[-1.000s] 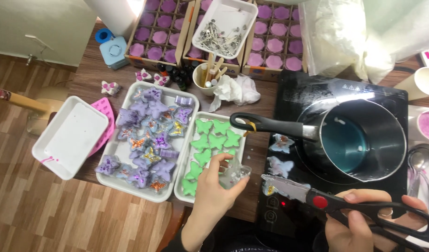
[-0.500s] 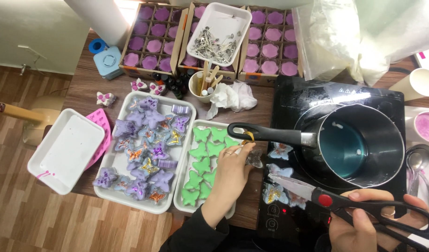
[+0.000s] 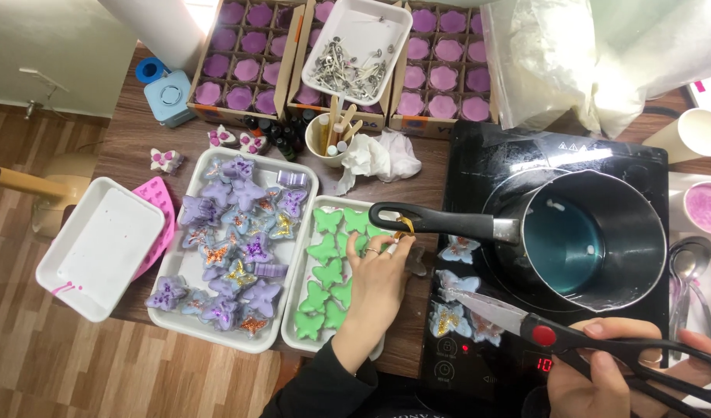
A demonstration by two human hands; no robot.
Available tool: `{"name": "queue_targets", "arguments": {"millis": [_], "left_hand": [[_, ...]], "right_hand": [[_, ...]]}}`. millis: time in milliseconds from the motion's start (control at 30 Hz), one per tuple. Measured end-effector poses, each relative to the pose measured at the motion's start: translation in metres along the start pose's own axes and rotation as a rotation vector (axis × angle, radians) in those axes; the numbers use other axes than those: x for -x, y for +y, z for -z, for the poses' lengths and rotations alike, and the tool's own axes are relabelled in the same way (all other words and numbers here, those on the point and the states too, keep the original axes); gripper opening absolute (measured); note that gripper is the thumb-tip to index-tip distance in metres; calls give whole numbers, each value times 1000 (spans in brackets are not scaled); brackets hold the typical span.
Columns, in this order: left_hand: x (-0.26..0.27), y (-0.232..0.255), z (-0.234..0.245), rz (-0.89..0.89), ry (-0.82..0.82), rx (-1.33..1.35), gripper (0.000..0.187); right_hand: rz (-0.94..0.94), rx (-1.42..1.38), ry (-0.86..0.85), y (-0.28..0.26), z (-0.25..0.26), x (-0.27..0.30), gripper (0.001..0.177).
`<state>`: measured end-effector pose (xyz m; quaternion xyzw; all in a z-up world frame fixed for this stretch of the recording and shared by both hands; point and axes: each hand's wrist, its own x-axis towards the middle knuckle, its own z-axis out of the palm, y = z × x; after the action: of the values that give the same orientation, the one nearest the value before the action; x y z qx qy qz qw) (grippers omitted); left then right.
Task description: Trim and melt small decorative wax butterflies into a pot of liquid wax.
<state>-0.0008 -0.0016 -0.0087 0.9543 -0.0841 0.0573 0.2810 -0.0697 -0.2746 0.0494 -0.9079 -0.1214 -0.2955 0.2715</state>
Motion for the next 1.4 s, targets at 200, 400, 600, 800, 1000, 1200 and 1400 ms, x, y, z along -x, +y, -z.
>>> {"name": "queue_targets", "arguments": {"millis": [200, 400, 600, 800, 1000, 1200, 1400], "left_hand": [[5, 18, 26, -73, 151, 114, 45], [25, 53, 70, -24, 236, 452, 21], [31, 60, 69, -24, 139, 471, 29], [36, 53, 55, -87, -75, 422, 71], [48, 63, 56, -167, 211, 421, 56], [29, 96, 85, -419, 113, 374, 52], [27, 100, 82, -464, 95, 403, 49]], "right_hand": [[-677, -527, 127, 59, -8, 69, 22], [9, 127, 121, -3, -4, 3, 21], [-618, -762, 354, -37, -2, -15, 60], [-566, -1111, 394, -5, 0, -14, 69], [-463, -966, 389, -4, -5, 7, 72], [-467, -659, 299, -46, 0, -14, 71], [-293, -821, -6, -46, 21, -32, 88]]}}
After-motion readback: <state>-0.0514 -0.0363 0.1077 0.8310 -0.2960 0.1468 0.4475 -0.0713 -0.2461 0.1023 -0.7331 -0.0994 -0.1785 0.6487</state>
